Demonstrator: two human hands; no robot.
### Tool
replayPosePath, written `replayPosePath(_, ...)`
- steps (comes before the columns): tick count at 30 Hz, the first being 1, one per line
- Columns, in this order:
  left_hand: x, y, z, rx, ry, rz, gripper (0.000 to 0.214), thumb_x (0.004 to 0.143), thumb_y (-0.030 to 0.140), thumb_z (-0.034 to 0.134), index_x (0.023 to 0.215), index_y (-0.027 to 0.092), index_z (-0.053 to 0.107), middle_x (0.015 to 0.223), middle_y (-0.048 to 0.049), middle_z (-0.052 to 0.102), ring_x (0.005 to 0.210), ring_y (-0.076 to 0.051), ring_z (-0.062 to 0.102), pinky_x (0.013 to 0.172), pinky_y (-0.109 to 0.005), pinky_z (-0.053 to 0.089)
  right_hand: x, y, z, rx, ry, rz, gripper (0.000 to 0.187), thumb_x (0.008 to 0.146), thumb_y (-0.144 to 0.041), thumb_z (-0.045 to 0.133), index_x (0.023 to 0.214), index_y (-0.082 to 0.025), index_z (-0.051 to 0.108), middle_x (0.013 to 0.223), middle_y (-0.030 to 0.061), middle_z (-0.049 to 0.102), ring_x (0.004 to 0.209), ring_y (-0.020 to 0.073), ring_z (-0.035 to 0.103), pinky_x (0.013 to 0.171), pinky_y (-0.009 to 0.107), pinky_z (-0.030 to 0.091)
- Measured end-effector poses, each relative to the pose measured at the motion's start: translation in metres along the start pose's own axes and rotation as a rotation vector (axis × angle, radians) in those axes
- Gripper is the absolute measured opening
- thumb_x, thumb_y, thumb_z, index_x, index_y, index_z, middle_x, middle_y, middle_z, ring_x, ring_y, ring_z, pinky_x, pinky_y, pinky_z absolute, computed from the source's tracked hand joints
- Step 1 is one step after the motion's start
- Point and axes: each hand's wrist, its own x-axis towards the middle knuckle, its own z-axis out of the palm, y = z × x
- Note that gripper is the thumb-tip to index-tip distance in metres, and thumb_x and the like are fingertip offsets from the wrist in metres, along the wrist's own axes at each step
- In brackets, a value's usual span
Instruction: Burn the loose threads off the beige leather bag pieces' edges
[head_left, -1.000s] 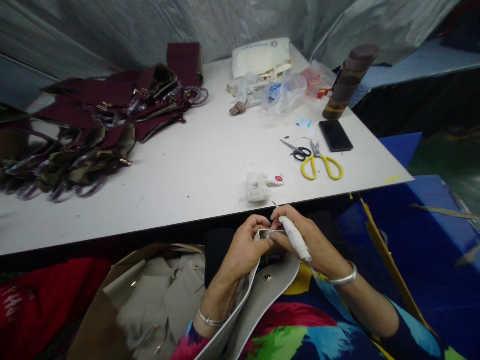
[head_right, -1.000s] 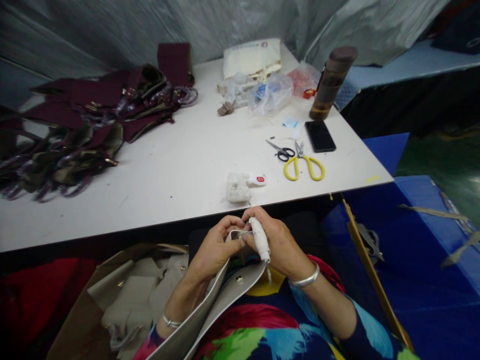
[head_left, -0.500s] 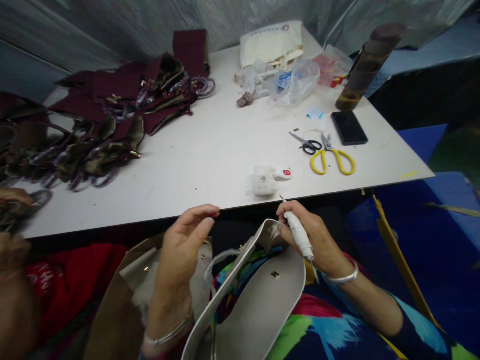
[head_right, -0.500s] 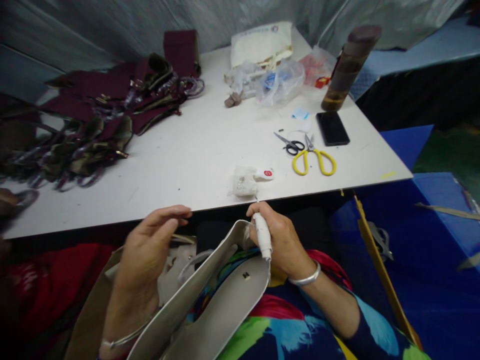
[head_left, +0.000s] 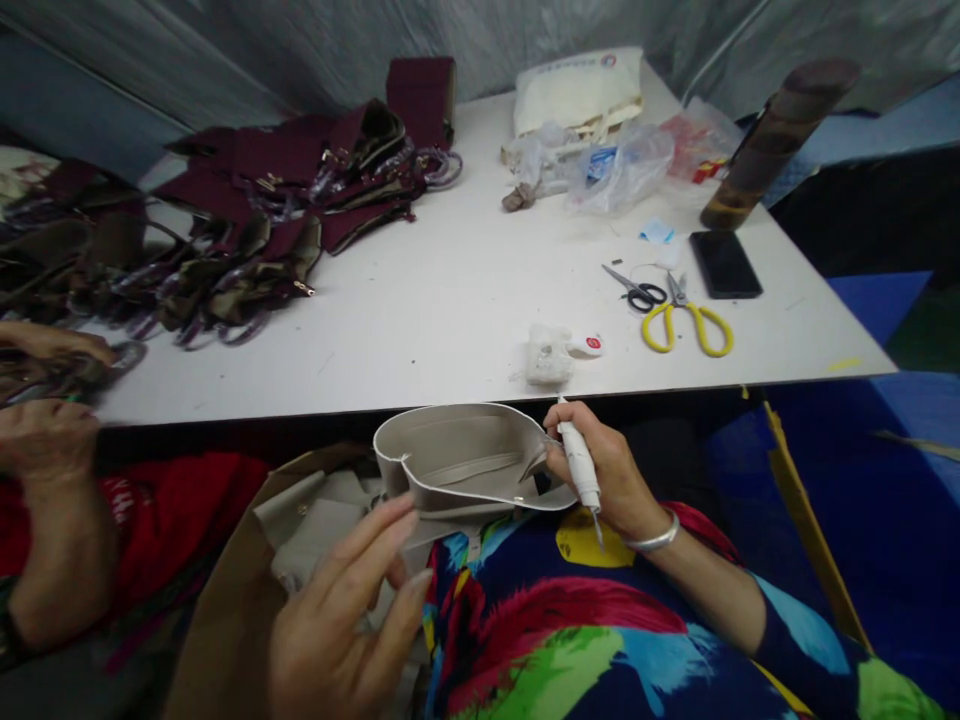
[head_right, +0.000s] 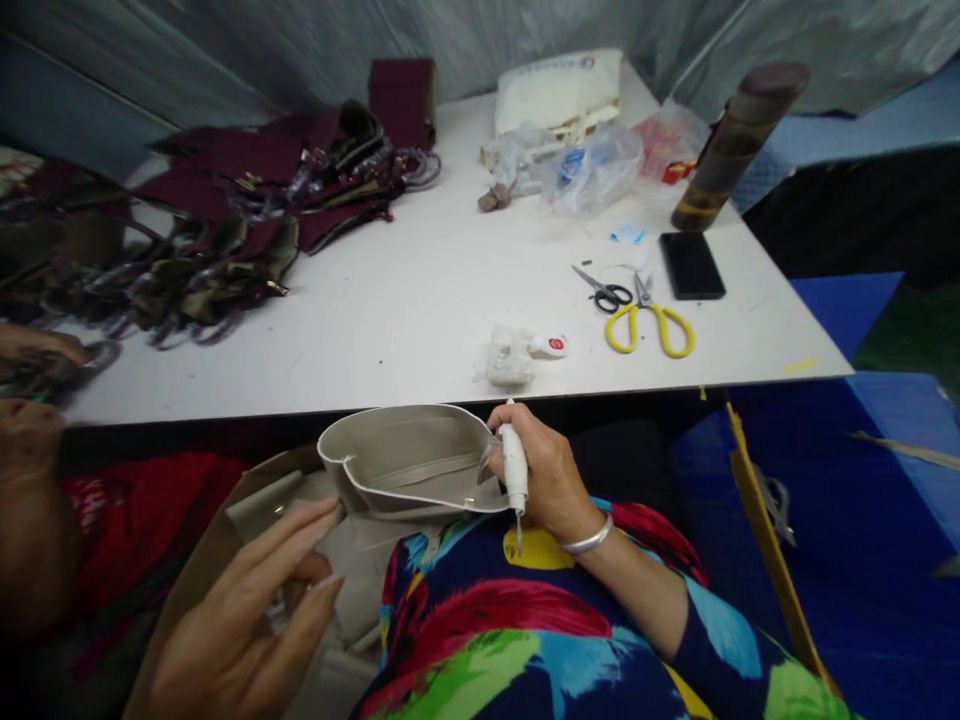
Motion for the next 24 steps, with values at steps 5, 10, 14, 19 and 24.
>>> replayPosePath(5,0.03,-0.003,0.034,0.018,-0.052,0.009,0.031,0.098,0.026,0.065,0.129,0.022,0.067,0.137,-0.0116,0.07,0.096,-0.022,0.075,0.085,-0.033,0.059,-0.003,-0.004,0.0,-0.032,-0.019,-0.052,0.017,0.091,-0.015,0.06,0.106,-0.022,0.058,0.08,-0.0047,0.055,0.065,0.0107,0.049,0.063,0.021,0.039)
replayPosePath(10,0.031,0.008,0.032,-0.055,-0.269,0.026,0.02,0.101,0.024,0.059,0.084,0.021,0.069,0.081,-0.0021,0.073,0.076,-0.017,0.071,0.073,-0.027,0.053,-0.004,0.003,-0.003,-0.115,0.001,-0.058,0.013,0.095,-0.019,0.059,0.108,-0.022,0.059,0.08,-0.0035,0.056,0.066,0.0117,0.05,0.064,0.023,0.039)
replayPosePath(14,0.023,0.025,0.031,-0.189,-0.306,0.102,0.021,0.099,0.018,0.059,0.08,0.02,0.066,0.078,-0.0018,0.068,0.071,-0.015,0.067,0.066,-0.025,0.05,-0.002,0.011,-0.005,-0.19,-0.008,-0.044,0.011,0.098,-0.021,0.057,0.108,-0.021,0.06,0.081,-0.0024,0.058,0.067,0.0127,0.052,0.066,0.024,0.039)
replayPosePath(19,0.021,0.033,0.034,-0.261,-0.262,0.081,0.015,0.096,0.014,0.061,0.085,0.021,0.069,0.08,-0.0025,0.069,0.076,-0.016,0.069,0.07,-0.025,0.053,-0.002,0.013,-0.011,-0.202,-0.036,-0.003,0.009,0.1,-0.028,0.057,0.105,-0.022,0.061,0.079,-0.0018,0.06,0.068,0.0135,0.054,0.064,0.023,0.04)
replayPosePath(24,0.012,0.035,0.036,-0.233,-0.135,-0.01,0.014,0.095,0.016,0.063,0.085,0.022,0.07,0.086,-0.0033,0.07,0.08,-0.017,0.07,0.073,-0.026,0.055,-0.004,0.01,-0.013,-0.134,-0.033,0.049,0.014,0.102,-0.035,0.056,0.105,-0.022,0.062,0.078,-0.0018,0.062,0.068,0.014,0.058,0.062,0.023,0.043)
